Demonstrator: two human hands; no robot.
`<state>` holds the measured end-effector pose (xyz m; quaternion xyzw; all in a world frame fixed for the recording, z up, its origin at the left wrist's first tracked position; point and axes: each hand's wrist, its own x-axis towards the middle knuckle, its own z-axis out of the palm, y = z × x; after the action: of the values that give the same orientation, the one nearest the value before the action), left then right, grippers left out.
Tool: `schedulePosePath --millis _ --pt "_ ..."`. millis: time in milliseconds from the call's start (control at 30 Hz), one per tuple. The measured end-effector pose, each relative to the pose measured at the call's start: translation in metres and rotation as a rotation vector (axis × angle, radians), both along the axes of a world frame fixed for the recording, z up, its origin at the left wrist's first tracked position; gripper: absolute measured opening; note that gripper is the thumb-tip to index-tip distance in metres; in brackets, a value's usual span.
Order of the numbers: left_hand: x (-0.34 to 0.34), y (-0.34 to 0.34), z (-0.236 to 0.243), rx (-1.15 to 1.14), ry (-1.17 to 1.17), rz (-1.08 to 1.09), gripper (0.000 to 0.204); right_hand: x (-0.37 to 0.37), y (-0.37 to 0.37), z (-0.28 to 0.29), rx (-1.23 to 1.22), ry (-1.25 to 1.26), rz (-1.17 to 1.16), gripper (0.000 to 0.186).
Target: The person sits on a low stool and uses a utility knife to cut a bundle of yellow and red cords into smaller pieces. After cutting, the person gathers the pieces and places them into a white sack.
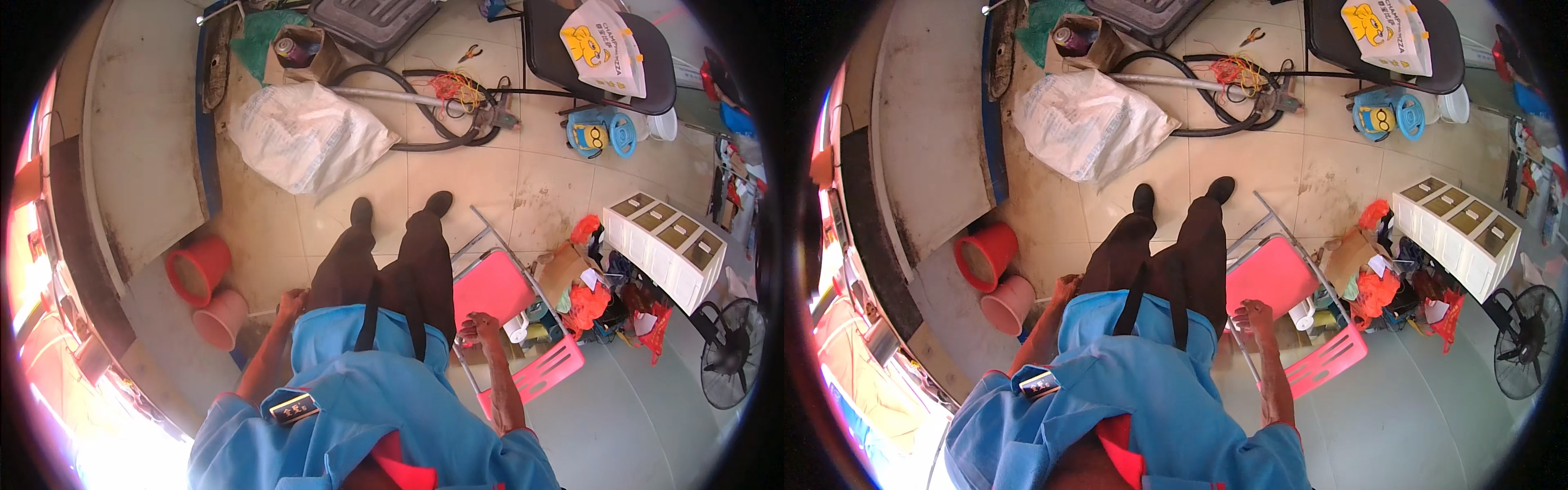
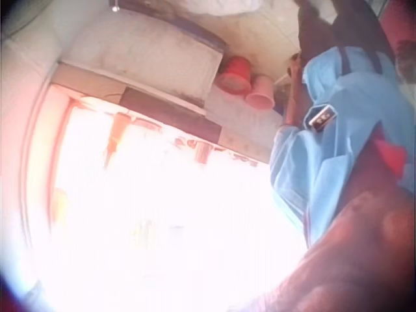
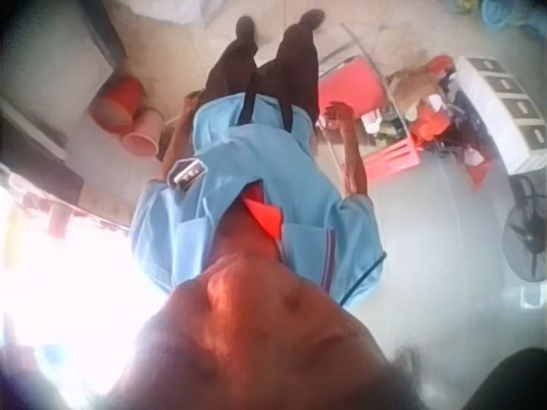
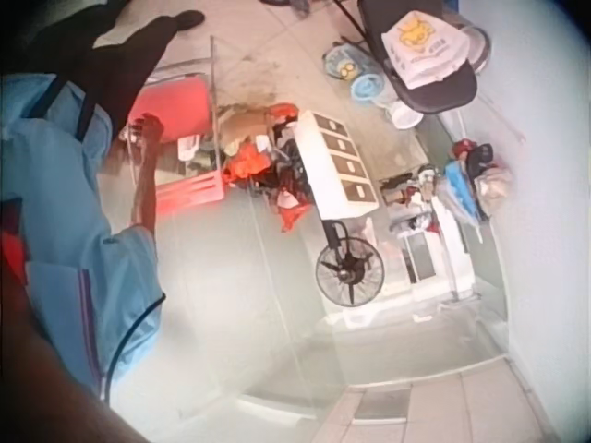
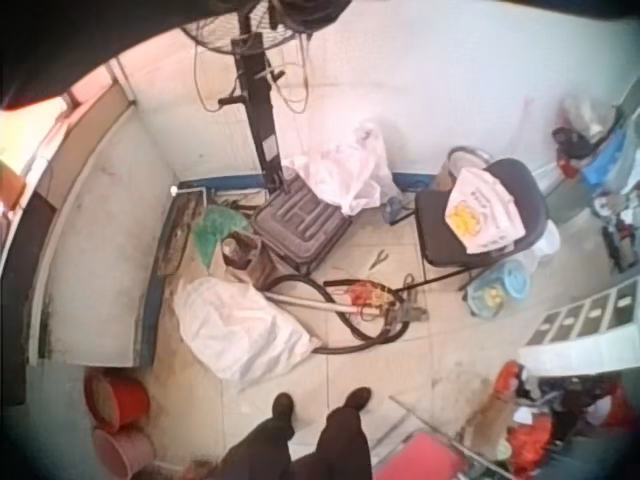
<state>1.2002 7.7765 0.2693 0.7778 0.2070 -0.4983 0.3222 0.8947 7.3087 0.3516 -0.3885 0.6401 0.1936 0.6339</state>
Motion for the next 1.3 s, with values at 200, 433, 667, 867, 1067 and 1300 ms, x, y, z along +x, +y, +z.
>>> schedulePosePath --millis 200,433,667,867,1067,1300 --pt "-0.010 -0.069 -0.005 0.001 -0.216 -0.250 0.032 -0.026 -0.077 0.009 -0.083 -0.137 -0.155 0.028" --pt "0.019 -0.175 0.002 -0.145 -0.150 -0.077 0.034 -0.118 -0.133 -0.016 -0.100 -0.025 -0.254 0.024" --pt "0.070 -0.241 0.070 -0.049 -0.215 -0.254 0.034 -0.088 -0.157 -0.078 -0.146 -0.135 -0.333 0.024" --pt "0.124 -0.283 0.079 -0.021 -0.157 -0.196 0.034 0.030 -0.129 -0.187 -0.040 -0.173 -0.180 0.023" --pt "0.120 -0.266 0.002 0.087 -0.087 -0.191 0.036 0.174 -0.085 -0.327 0.130 -0.220 0.093 0.021" --pt "0.153 -0.345 -0.148 0.099 -0.435 -0.561 0.021 0.190 0.061 -0.590 0.055 -0.074 0.263 0.023"
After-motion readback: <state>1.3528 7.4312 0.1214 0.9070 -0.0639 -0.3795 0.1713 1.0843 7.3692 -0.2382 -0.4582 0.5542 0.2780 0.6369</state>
